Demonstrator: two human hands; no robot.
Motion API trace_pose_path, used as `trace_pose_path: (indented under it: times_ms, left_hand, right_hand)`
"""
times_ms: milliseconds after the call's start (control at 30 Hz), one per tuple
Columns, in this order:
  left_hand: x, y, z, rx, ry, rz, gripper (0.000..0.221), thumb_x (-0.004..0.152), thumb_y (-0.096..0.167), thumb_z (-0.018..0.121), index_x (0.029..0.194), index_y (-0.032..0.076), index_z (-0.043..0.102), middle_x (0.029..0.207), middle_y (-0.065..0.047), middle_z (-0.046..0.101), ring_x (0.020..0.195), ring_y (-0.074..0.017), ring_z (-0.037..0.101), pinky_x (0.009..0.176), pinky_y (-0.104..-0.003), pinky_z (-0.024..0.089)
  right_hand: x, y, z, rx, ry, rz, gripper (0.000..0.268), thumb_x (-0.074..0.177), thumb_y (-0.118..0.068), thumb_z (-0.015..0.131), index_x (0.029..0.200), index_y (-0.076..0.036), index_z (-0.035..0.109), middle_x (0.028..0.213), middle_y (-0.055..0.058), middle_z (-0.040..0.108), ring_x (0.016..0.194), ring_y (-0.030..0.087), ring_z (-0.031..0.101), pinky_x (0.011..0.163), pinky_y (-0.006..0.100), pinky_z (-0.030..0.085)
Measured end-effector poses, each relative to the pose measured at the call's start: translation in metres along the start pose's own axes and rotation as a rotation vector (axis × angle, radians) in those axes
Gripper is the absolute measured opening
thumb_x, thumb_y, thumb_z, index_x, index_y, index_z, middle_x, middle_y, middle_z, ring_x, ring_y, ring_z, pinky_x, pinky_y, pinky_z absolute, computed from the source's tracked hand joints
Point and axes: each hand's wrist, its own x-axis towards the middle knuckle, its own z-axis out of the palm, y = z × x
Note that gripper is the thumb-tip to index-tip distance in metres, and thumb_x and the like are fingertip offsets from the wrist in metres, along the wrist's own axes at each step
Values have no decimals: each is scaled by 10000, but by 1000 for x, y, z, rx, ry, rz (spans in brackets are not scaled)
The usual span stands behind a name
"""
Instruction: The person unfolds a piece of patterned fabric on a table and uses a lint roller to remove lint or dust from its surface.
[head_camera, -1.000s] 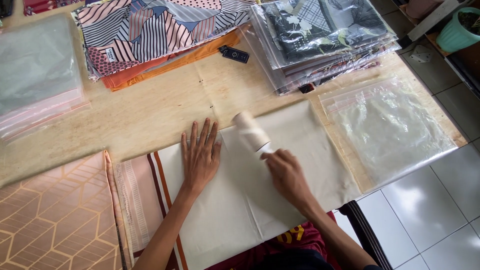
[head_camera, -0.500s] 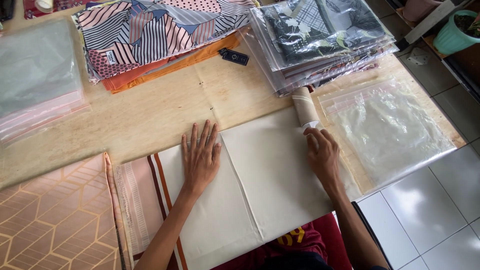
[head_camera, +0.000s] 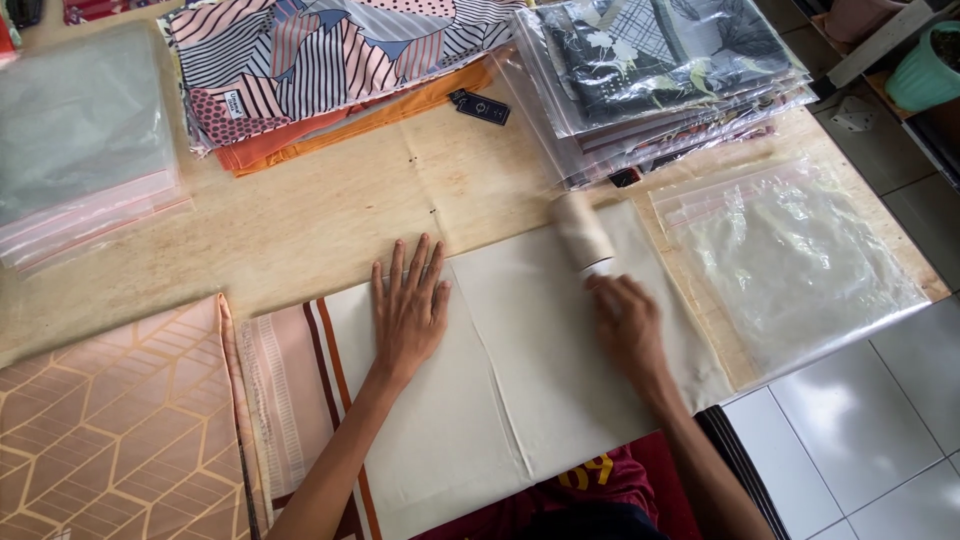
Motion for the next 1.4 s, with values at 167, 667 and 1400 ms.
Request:
trace_pose_path:
  times_ms: [167, 667, 1400]
  left_hand:
    - [-2, -1, 0, -5, -4, 5, 541, 1067, 372, 351, 1593, 247, 373, 1673, -25, 308, 1539, -355, 232, 1194, -645, 145]
    - [-1, -1, 0, 0, 2, 6, 540, 1072, 365, 351, 1599, 250, 371, 1676, -21, 308, 1541, -349, 233, 1199, -636, 140]
    - [-1, -3, 3, -2, 15, 15, 536, 1074, 362, 352, 1597, 247, 377, 1674, -26, 312, 1536, -355, 242, 1197, -643, 151]
  right_hand:
    - [5, 21, -25, -119, 84, 115, 188, 984, 42, 584, 1089, -38, 720, 892, 231, 660, 844, 413, 678, 754, 497, 529]
    - [-2, 3, -4, -20, 7, 23, 188, 917, -13, 628, 1028, -125, 731, 869, 157, 674, 824, 397, 675, 750, 485, 553]
    - [-18, 14, -25, -78, 61, 101, 168, 941, 22, 637, 1028, -75, 744, 882, 202, 692, 845, 420, 687, 768, 504, 535]
